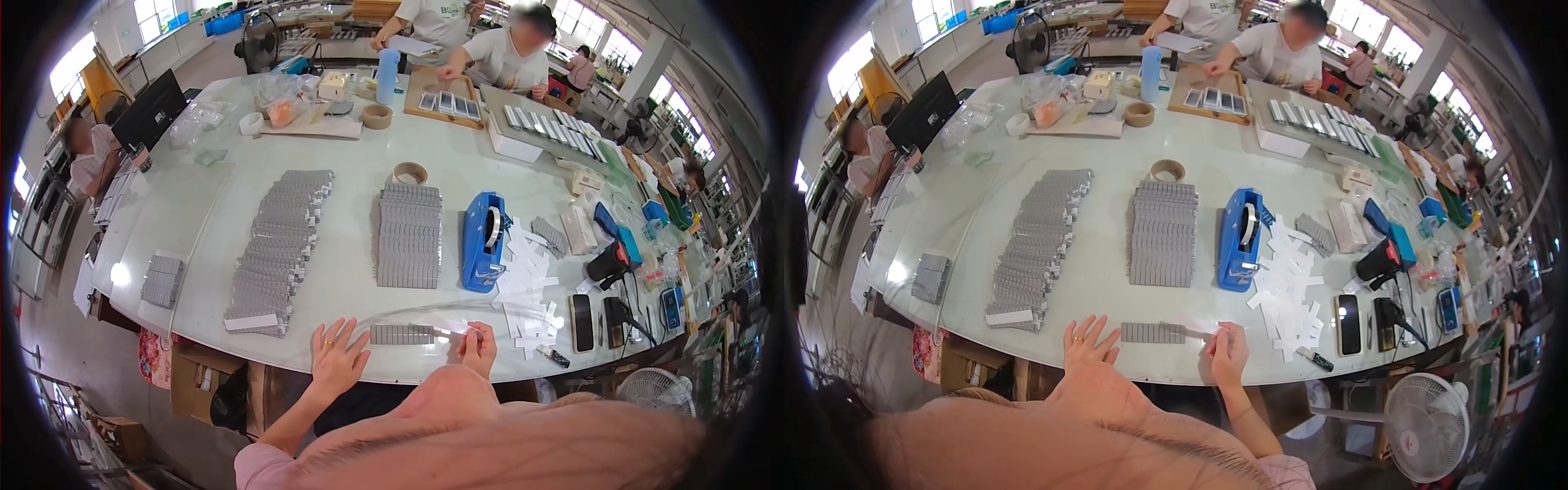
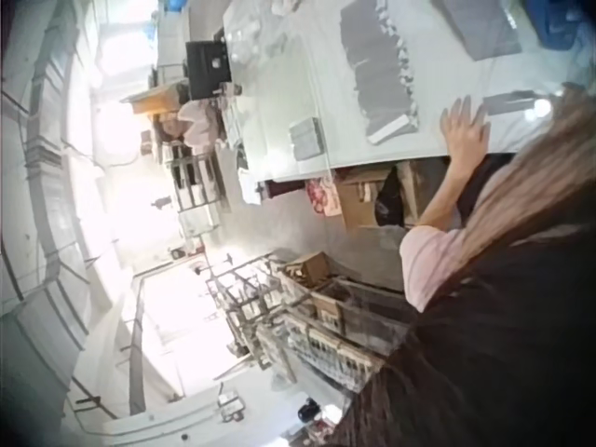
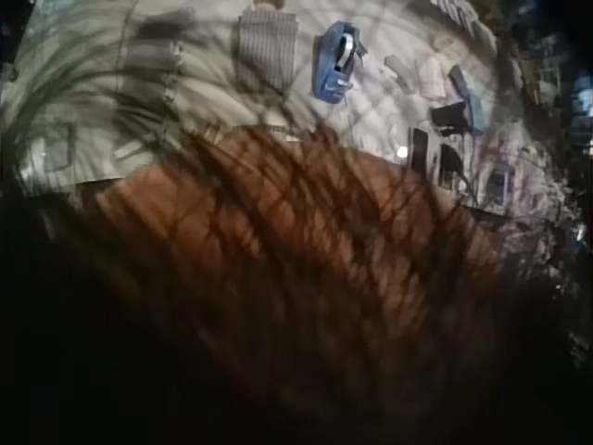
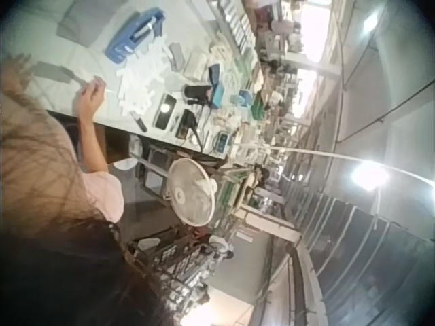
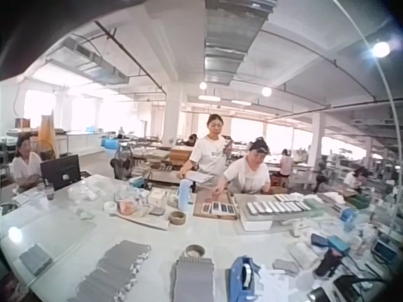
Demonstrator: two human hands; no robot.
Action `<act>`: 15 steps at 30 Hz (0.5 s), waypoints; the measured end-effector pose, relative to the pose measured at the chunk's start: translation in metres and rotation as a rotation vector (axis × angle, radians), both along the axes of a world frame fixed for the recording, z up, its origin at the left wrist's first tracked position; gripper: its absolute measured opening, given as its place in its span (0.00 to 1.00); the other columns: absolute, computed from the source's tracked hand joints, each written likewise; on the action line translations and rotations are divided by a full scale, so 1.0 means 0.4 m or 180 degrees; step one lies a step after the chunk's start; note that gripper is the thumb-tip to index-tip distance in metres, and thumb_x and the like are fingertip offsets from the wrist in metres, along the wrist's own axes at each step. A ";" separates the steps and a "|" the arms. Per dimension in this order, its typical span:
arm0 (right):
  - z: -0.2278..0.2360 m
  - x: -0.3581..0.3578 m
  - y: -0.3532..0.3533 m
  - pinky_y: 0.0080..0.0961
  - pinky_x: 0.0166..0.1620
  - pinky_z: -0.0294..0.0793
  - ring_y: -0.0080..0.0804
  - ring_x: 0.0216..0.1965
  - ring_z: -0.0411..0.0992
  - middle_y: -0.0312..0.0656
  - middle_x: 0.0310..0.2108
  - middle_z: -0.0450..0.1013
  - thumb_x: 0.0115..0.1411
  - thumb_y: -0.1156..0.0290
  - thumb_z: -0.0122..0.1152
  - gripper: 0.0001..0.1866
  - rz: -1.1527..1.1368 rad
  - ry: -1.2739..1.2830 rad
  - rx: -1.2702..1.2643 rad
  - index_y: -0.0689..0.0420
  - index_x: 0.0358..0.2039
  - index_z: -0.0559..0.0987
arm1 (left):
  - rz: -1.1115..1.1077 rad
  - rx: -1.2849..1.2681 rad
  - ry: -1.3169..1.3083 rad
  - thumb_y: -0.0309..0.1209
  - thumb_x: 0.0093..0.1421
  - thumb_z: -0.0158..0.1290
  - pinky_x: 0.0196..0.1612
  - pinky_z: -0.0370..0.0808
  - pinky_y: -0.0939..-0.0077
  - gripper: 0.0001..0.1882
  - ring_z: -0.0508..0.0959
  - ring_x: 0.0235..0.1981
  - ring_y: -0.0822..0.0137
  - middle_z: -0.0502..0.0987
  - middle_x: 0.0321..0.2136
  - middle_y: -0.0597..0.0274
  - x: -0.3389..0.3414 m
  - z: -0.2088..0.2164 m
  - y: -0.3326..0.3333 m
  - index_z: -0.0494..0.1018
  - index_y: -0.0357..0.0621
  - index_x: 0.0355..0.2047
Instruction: Assembling and taping small rectangular gray components onto a strip at a factory workbench.
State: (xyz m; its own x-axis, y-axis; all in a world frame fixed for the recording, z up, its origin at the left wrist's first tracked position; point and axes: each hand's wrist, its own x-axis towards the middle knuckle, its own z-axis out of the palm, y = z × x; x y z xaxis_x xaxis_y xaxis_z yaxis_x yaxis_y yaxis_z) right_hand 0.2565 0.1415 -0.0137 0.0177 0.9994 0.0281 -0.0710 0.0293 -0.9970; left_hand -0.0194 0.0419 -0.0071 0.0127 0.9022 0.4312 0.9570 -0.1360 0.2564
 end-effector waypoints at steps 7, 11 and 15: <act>0.013 -0.006 -0.001 0.15 0.25 0.65 0.16 0.21 0.65 0.35 0.26 0.70 0.71 0.75 0.49 0.07 0.0033 -0.0016 -0.0038 0.61 0.46 0.72 | -0.0005 0.0073 -0.0002 0.40 0.58 0.59 0.64 0.56 0.42 0.18 0.67 0.61 0.54 0.72 0.57 0.56 0.000 0.008 -0.002 0.79 0.54 0.49; 0.007 -0.005 0.003 0.16 0.25 0.65 0.16 0.20 0.65 0.35 0.25 0.70 0.71 0.74 0.48 0.07 0.0076 -0.0129 0.0033 0.61 0.46 0.72 | -0.0024 0.0016 -0.0084 0.39 0.58 0.59 0.64 0.56 0.43 0.18 0.67 0.61 0.54 0.72 0.57 0.56 0.000 0.015 -0.003 0.79 0.52 0.49; 0.011 -0.006 0.006 0.16 0.25 0.65 0.16 0.20 0.65 0.35 0.25 0.70 0.71 0.74 0.48 0.07 0.0091 -0.0095 0.0017 0.61 0.45 0.72 | -0.0006 -0.0031 -0.0162 0.38 0.58 0.59 0.64 0.56 0.43 0.18 0.66 0.62 0.54 0.72 0.57 0.56 0.004 0.032 0.000 0.79 0.51 0.49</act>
